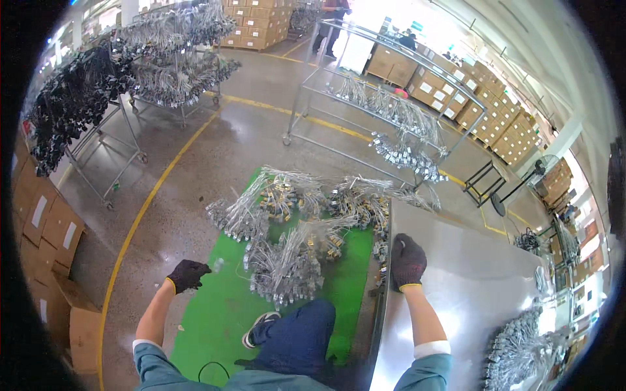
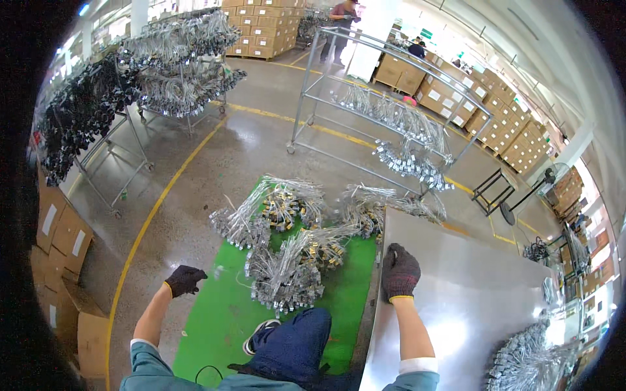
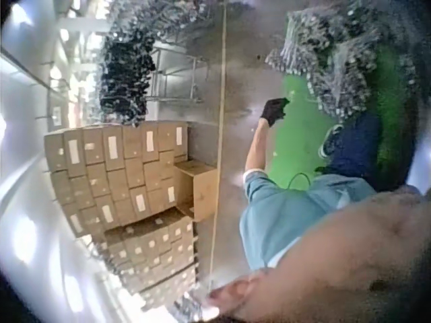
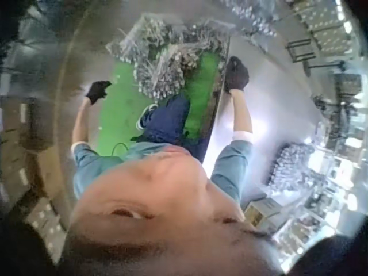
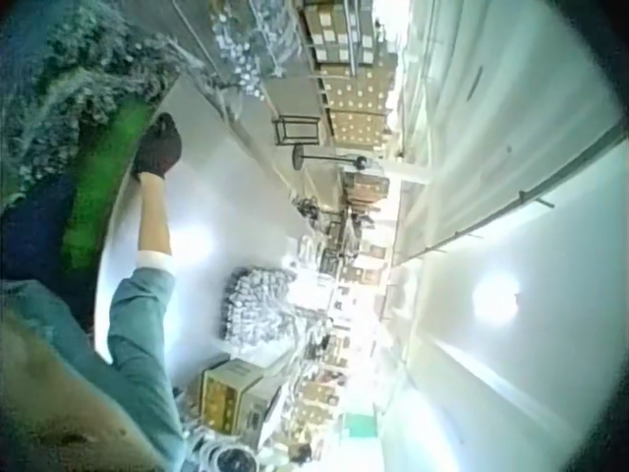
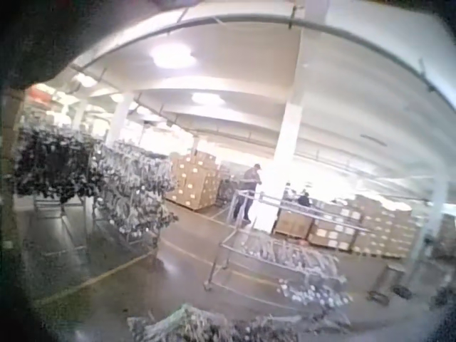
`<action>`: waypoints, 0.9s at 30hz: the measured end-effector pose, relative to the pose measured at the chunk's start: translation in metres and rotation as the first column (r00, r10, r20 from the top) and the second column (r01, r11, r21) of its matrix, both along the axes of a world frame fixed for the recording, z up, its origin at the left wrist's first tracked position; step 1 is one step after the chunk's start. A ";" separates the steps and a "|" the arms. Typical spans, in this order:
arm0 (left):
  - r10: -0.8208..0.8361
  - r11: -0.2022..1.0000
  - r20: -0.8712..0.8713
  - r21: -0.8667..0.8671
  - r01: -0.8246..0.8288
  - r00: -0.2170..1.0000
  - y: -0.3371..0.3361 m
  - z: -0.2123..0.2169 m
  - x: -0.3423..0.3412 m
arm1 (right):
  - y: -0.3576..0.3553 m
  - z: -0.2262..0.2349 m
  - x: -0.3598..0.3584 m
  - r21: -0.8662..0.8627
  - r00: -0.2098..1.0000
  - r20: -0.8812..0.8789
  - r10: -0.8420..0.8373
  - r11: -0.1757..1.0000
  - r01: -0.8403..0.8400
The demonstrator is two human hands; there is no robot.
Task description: Assembling silver tinsel-like components, organizing them, and transporting them on a rolling cart in a production facility.
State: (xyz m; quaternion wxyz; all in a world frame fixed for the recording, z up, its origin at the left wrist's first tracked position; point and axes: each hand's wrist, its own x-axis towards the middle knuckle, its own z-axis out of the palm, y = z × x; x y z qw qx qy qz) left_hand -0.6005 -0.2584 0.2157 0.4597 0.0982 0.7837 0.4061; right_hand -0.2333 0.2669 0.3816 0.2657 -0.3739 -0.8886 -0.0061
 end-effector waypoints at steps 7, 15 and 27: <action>0.079 0.966 0.047 0.244 -0.088 0.996 0.018 0.093 0.086 | -0.037 -0.003 0.050 0.053 0.993 -0.038 0.113 0.992 -0.110; -0.255 0.866 -0.305 0.350 0.357 0.918 0.064 0.204 0.188 | -0.150 0.054 0.120 -0.305 0.924 0.139 0.357 0.903 -0.303; -0.399 0.568 -0.554 0.476 0.671 0.731 0.200 0.360 0.391 | -0.187 0.146 0.246 -0.492 0.669 -0.643 0.373 0.469 -0.734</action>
